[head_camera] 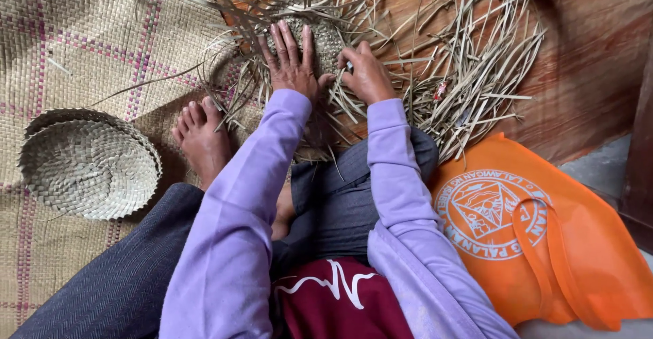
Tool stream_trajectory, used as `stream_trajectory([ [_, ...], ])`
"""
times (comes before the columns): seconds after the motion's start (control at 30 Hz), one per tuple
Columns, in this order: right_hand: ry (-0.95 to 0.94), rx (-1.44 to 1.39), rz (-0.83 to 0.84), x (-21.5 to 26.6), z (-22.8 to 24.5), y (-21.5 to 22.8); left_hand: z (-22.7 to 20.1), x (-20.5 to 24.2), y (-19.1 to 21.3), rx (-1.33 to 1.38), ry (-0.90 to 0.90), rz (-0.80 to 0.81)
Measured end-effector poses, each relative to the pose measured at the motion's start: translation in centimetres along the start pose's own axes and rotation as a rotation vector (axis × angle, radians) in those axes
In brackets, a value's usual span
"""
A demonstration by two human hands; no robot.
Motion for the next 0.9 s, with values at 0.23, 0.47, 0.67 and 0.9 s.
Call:
stream_trajectory([
  [0.23,0.006,-0.171,-0.284,0.2,-2.7,1.7,-0.2,0.0,-2.9,0.073,-0.215,0.014],
  [0.47,-0.333,-0.233,-0.117,-0.1,-4.3,1.2,0.9,-0.1,-4.3,0.117,-0.283,0.035],
  [0.67,-0.366,-0.258,-0.017,0.5,-3.9,2.2,-0.1,-0.8,-5.5,-0.037,-0.261,0.098],
  [0.9,-0.139,-0.534,-0.407,2.7,-9.0,4.9,0.5,0.3,-3.6,0.077,-0.268,0.163],
])
Point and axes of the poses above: each hand's wrist, its own x-axis away from the middle knuckle, its own y-axis out of the back of the hand, z = x × y, the point moved 3 cm from there along -x, towards the middle knuckle, and after that the axes turned 8 degrees about x, right-handed, at the moved point
